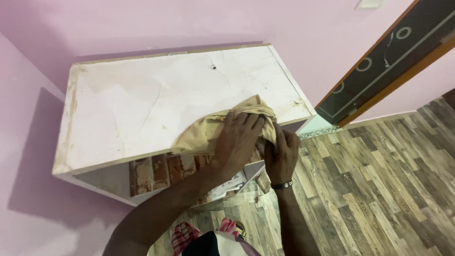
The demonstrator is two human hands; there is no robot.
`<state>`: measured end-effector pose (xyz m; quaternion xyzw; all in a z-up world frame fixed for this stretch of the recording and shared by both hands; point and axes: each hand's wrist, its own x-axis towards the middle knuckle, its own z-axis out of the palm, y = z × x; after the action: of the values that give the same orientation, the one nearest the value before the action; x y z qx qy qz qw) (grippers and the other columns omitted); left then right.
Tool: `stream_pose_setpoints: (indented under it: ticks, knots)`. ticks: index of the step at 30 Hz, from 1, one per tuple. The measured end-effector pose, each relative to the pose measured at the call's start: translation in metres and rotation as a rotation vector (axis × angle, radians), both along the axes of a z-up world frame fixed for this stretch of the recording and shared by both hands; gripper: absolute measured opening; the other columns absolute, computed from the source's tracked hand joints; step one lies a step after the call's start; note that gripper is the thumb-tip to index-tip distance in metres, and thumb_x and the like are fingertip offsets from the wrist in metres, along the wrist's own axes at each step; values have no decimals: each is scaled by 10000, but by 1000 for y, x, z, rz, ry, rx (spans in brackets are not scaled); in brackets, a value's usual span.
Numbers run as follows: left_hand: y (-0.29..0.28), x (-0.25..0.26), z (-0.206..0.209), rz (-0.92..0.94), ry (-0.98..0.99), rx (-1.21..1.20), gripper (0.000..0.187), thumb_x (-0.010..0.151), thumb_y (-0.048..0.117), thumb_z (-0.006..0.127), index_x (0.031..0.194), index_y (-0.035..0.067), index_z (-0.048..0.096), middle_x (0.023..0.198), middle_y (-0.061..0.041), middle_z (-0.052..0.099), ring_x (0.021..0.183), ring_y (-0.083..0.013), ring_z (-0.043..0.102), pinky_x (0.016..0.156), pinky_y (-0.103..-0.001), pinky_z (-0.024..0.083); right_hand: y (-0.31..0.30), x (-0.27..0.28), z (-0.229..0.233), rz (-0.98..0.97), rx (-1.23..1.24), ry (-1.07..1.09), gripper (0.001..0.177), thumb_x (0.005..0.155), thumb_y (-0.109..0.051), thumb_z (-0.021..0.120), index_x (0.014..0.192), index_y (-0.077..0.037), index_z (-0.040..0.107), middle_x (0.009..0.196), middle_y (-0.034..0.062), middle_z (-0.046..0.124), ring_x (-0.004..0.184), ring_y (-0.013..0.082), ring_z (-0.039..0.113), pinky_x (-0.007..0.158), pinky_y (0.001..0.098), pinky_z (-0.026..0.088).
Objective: The person cleans the top and interior surfaces of a white shelving unit using a cloth, then walks through a hallway.
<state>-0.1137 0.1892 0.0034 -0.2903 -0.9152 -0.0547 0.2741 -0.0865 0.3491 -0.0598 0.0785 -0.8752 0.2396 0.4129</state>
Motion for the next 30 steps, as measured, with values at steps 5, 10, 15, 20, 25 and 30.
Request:
stream_pose_setpoints:
  ticks: [5, 10, 15, 20, 25, 30]
  knots:
    - [75, -31, 4, -84, -93, -2, 481, 878, 244, 692, 1314, 58, 610, 1184, -77, 613, 1141, -234, 576, 1072, -493, 389, 66, -21, -3, -75, -74, 11, 566, 892, 0, 693, 1450, -56, 615, 1040, 154, 577, 1014, 322, 551, 895, 453, 489]
    - [100, -50, -2, -138, -109, 39, 407, 960, 236, 671, 1323, 59, 618, 1217, -66, 620, 1167, -219, 578, 1079, -456, 405, 82, -30, 0, -111, -114, -8, 564, 916, -9, 662, 1476, -43, 608, 994, 147, 564, 945, 294, 549, 821, 435, 495]
    - [66, -47, -7, -225, -79, 104, 474, 906, 229, 677, 1333, 36, 611, 1309, -107, 636, 1223, -244, 601, 1141, -423, 443, 47, -18, 11, -86, -131, -16, 560, 891, -14, 651, 1449, -22, 610, 975, 141, 566, 899, 285, 565, 766, 432, 499]
    - [-9, -25, 1, -246, -331, 171, 451, 952, 267, 681, 1330, 32, 607, 1322, -116, 638, 1202, -259, 625, 1036, -426, 523, -5, 5, 23, 58, -136, -103, 553, 860, -34, 674, 1407, -1, 598, 977, 143, 581, 855, 287, 581, 708, 433, 508]
    - [-93, 15, 24, -119, -454, 161, 473, 954, 292, 645, 1366, 69, 589, 1352, -95, 620, 1173, -257, 638, 984, -410, 542, -66, 26, 46, 230, -79, -269, 628, 823, -43, 673, 1442, -40, 572, 999, 136, 617, 812, 278, 609, 668, 427, 525]
    - [-175, 35, 38, -98, -535, 264, 459, 1003, 344, 562, 1397, 111, 580, 1381, -83, 617, 1146, -267, 651, 958, -444, 543, -103, 36, 83, 512, 68, -317, 601, 907, -105, 702, 1485, -79, 539, 1061, 105, 638, 900, 261, 602, 772, 410, 529]
